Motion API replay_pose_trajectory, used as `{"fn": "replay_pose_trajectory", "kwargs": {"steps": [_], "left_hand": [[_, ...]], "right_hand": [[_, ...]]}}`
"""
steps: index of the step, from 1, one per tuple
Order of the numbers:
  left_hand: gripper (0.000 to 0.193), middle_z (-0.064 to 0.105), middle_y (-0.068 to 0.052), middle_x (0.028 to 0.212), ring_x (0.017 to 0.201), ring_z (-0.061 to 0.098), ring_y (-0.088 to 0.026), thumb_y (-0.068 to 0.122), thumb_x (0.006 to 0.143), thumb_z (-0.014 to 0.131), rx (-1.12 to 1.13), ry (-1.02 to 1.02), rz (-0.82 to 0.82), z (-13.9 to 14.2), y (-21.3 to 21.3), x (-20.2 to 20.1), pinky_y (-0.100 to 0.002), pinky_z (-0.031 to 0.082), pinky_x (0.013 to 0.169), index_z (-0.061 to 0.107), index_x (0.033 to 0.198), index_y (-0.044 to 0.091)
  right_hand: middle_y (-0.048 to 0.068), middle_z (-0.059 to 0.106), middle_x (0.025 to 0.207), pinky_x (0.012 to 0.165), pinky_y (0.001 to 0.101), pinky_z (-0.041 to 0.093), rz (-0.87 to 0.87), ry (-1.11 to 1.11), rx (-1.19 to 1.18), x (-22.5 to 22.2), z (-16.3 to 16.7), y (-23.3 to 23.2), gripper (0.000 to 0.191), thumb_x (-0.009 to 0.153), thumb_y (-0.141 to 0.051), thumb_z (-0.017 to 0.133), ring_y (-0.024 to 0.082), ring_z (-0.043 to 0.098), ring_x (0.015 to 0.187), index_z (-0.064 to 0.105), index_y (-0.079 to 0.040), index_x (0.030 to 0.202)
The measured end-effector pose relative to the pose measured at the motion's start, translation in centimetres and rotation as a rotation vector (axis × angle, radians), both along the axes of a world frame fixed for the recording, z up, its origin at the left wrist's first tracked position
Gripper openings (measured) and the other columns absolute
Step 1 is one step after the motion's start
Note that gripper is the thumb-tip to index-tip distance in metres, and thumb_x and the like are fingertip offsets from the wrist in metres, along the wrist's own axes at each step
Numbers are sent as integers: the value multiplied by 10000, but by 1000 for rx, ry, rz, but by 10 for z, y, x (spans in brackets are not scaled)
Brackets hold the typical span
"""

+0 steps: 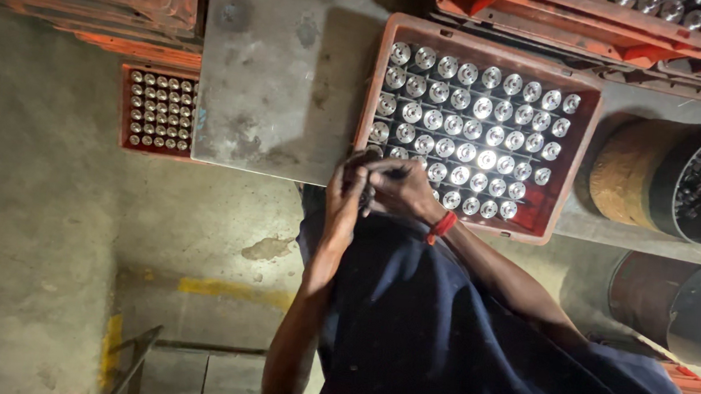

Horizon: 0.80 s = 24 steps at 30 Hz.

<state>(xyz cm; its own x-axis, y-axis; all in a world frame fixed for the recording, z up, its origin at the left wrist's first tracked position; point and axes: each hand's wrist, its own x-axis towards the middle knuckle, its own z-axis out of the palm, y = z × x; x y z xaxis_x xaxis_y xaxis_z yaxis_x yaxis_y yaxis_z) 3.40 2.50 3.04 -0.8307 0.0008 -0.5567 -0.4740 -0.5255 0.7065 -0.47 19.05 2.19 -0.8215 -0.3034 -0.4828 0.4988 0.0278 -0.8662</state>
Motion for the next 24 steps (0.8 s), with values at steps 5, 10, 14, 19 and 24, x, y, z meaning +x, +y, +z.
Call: {"fn": "replay_pose_trajectory", "kwargs": {"steps": [5,10,14,19,24], "left_hand": [[302,607,-40,728,549,592,-153,350,1025,547,267,-181,184,-15,-13,-2,-293,423,443,644,1105,75],[276,617,-42,757,562,576,-138,393,1067,498,275,-100,176,-28,-20,8,-282,410,443,535,1000,128],[261,592,-32,731,522,546,-123,353,1081,549,198,-43,125,-27,-16,4,-265,392,412,547,1024,98],[298,583,1,699,495,532,-96,349,988,607,178,3,-88,-5,-9,-9,-241,389,393,566,1239,195],[315,592,-16,701,502,524,-97,371,1047,532,183,-74,5,5,-4,-18,-245,388,401,589,1191,97]], "right_hand": [[58,786,1045,695,277,622,-41,624,489,-42,-6,7,164,984,-167,763,141,765,859,749,-52,1100],[96,784,927,693,363,598,144,661,802,-75,-5,-8,145,910,-173,802,223,755,750,798,-72,1014],[105,799,988,691,374,612,138,492,779,-80,0,-5,231,905,-238,786,216,778,791,796,-94,1085],[133,740,1225,921,366,586,240,371,82,-35,-4,10,360,993,-243,729,216,713,1091,700,-36,1286],[97,783,1015,726,356,643,58,264,231,-37,-13,11,322,897,-302,788,182,751,853,760,-54,1101]]}}
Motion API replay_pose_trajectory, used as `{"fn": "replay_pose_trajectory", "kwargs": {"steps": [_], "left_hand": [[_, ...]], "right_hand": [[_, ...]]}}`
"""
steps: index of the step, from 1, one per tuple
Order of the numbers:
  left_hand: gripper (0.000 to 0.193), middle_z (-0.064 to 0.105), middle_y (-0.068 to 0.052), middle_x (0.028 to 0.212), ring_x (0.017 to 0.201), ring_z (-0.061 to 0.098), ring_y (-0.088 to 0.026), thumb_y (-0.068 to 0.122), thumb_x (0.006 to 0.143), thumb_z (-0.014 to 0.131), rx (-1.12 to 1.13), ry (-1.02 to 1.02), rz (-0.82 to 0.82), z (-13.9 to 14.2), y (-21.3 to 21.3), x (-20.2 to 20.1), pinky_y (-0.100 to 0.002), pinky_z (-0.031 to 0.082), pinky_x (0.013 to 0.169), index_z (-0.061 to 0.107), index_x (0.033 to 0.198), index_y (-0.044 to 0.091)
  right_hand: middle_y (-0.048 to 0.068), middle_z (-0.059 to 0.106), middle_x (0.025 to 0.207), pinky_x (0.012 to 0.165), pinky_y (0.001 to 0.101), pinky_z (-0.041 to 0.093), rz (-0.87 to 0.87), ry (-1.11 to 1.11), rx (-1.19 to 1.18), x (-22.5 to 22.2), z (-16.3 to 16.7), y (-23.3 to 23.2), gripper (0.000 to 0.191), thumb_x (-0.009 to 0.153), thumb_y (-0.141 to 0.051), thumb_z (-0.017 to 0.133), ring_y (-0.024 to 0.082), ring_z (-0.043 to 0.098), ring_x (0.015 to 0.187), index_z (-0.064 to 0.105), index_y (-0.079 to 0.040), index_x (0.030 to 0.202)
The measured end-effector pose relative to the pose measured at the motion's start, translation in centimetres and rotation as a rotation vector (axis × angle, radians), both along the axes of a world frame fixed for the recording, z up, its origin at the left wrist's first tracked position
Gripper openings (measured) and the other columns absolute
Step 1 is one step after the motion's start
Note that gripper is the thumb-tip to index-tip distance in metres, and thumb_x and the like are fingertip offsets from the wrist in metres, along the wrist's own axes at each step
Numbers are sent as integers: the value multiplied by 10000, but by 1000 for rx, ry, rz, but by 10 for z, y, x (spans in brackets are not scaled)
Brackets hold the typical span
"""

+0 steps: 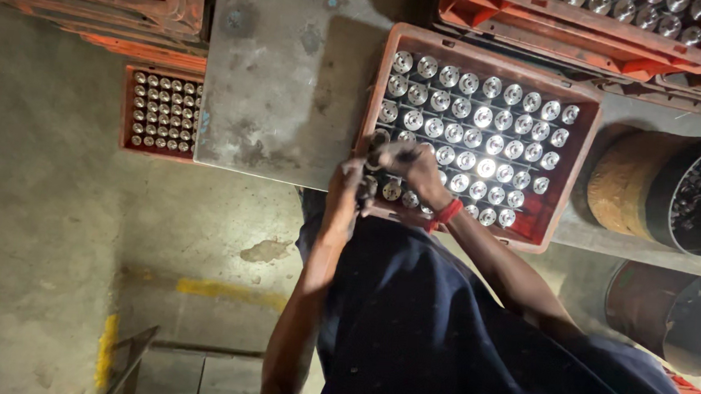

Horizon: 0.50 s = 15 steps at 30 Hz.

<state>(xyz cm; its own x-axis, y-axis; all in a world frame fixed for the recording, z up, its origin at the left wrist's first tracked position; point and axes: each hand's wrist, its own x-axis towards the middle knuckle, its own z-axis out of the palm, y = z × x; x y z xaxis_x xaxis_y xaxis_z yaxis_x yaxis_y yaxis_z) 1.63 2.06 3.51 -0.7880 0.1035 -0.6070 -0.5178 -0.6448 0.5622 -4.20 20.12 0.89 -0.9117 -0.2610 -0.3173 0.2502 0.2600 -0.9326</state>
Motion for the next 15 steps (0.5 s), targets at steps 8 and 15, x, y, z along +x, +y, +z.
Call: {"fn": "replay_pose_trajectory", "kwargs": {"steps": [8,15], "left_hand": [[217,565,9,819,673,550,-101,282,1096,543,231,-21,158,-34,-14,13,-238,406,521,585,1163,80],[209,581,-2,822,637,552,-104,292,1057,536,77,69,150,-39,-1,8,-248,425,495,581,1159,115]], "right_hand": [[69,797,883,678,321,592,-49,647,549,-76,7,-11,165,937,-264,785,200,755,735,800,-109,991],[85,755,1055,761,340,622,-94,299,229,-60,18,-6,315,962,-346,757,180,738,902,746,-69,1110]]}}
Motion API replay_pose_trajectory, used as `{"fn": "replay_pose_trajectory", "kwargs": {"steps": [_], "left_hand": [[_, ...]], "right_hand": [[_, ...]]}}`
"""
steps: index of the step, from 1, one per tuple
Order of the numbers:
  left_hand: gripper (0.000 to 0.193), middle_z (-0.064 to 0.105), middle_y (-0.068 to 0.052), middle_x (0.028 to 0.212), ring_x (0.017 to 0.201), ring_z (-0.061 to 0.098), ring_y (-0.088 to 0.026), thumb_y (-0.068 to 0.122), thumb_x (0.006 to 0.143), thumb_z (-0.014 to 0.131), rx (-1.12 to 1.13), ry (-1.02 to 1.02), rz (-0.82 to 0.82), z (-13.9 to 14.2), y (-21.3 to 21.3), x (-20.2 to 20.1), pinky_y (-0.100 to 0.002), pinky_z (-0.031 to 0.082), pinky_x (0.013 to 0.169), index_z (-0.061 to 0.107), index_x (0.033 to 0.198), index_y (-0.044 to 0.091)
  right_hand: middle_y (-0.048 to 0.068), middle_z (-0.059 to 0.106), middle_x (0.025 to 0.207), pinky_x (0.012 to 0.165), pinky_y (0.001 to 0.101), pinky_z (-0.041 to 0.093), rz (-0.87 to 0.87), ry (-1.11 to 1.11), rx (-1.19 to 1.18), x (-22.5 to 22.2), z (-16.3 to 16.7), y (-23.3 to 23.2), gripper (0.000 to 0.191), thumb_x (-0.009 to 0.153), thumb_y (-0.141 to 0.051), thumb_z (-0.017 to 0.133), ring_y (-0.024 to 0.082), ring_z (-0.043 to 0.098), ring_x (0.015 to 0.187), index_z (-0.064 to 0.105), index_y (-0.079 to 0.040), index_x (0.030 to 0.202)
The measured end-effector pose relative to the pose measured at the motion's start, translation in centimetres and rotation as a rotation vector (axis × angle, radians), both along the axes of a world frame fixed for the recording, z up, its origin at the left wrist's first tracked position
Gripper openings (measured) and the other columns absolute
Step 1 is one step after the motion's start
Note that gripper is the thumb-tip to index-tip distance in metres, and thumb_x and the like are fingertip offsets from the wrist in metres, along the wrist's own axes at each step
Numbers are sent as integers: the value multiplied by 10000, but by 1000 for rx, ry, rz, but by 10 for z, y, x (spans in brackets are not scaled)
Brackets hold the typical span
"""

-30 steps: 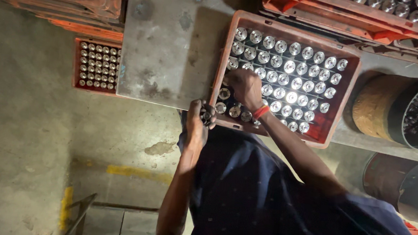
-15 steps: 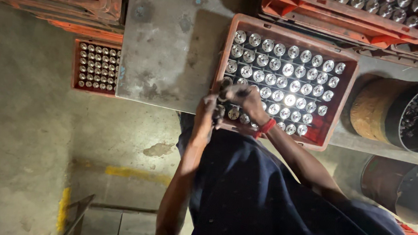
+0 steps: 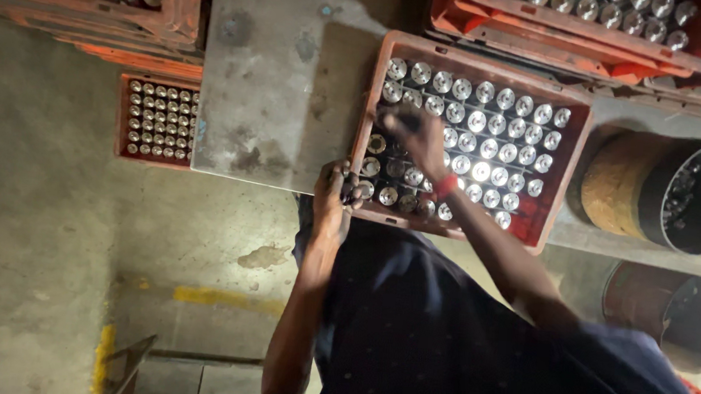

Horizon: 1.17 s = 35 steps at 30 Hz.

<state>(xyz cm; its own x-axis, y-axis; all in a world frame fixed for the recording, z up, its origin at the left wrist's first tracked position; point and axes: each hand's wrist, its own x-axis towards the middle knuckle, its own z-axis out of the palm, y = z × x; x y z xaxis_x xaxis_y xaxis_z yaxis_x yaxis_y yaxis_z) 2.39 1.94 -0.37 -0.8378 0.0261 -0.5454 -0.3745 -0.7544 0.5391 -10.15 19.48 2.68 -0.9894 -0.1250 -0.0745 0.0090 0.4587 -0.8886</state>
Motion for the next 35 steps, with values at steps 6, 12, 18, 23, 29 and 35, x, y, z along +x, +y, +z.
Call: {"fn": "replay_pose_trajectory", "kwargs": {"steps": [6,12,18,23,29,35], "left_hand": [[178,578,-15,795,599,541,-108,223,1030,612,-174,-4,-31,-12,21,-7,-262,414,463,550,1148,104],[194,581,-21,767,570,544,-106,214,1027,621,-103,-84,-5,-19,0,-7,-259,413,450,618,1136,53],[197,587,-13,766,562,539,-105,212,1017,619,-87,-171,2,-15,-5,1,-260,408,444,628,1136,55],[259,565,24,785,578,507,-69,259,1065,579,-36,-78,18,6,-4,-8,-227,399,464,659,1193,49],[265,582,19,760,548,491,-51,281,1038,557,-189,3,-78,24,9,-18,-218,369,438,558,1283,180],[382,601,-45,756,561,560,-147,375,1043,587,74,-134,75,-24,-7,-12,-290,411,441,602,1236,47]], "right_hand": [[89,777,1093,828,317,612,277,-64,-123,55,2,0,339,965,-268,780,156,743,964,756,-38,1212],[32,782,985,652,303,638,-228,-127,28,-21,0,10,231,960,-298,746,153,777,750,682,-119,1092],[143,764,792,609,371,565,-103,209,436,-59,9,-12,100,855,-165,854,266,732,649,822,-92,916],[75,795,936,645,345,609,-80,26,166,-50,13,1,162,944,-220,735,211,774,750,795,-103,1038],[130,725,1175,832,335,507,349,-318,-373,37,-3,-8,370,960,-217,753,197,631,992,698,6,1250],[52,776,998,621,264,651,-277,-72,-135,-30,0,3,264,872,-244,806,149,768,795,712,-98,1072]]}}
